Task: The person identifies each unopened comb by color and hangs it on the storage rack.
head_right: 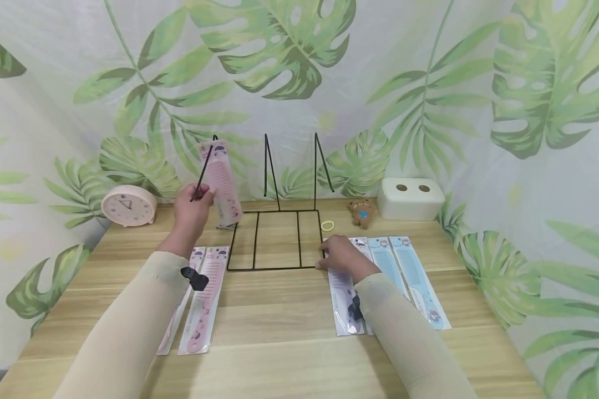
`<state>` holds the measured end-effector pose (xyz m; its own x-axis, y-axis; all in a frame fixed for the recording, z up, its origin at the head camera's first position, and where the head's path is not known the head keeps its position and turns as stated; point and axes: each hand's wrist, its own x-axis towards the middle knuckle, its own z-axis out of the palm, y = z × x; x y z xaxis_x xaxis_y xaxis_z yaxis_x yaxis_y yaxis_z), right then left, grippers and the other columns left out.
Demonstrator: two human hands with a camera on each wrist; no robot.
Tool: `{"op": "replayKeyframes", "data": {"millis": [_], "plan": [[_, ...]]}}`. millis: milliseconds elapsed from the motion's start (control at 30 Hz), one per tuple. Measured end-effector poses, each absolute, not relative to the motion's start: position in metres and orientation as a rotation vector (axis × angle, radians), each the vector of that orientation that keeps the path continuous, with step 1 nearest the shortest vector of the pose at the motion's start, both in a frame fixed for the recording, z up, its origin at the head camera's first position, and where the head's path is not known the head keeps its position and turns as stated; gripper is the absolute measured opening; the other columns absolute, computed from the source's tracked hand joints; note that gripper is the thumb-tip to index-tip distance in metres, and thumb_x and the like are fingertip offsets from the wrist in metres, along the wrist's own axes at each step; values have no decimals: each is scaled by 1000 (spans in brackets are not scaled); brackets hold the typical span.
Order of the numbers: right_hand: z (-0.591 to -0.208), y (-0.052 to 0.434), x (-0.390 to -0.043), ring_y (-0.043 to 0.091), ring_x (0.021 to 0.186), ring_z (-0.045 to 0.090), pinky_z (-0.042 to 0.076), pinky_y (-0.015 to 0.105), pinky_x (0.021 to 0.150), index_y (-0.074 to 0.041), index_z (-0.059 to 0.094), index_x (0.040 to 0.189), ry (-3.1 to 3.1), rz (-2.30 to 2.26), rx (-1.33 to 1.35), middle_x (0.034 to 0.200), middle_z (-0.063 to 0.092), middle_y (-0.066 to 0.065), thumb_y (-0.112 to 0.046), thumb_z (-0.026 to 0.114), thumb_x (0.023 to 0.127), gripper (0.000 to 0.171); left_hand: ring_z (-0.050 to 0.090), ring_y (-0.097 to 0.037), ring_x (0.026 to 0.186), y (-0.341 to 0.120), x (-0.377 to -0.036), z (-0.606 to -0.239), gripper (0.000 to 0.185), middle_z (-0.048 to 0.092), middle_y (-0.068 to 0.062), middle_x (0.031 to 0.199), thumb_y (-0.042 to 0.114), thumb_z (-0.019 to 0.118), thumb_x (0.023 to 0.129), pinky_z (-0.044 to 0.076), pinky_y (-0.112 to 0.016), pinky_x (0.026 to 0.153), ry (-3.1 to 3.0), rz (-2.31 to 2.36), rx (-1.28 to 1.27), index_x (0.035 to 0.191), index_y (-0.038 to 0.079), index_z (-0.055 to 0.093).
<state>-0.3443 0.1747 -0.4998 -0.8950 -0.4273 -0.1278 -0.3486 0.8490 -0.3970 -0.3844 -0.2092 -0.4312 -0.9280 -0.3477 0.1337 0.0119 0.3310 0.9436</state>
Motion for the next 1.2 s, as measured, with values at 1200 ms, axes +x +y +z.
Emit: {"op": "replayKeyframes", "data": {"millis": [1200], "plan": [[-502,173,-345,22,93,61,56,46,94,1,72,139,2807,-547,-604,100,72,6,-29,88,94,56,60,-42,96,-275,-240,-489,86,56,-34,110,30,87,90,58,-56,82,-3322,-509,218,138,-24,40]]}}
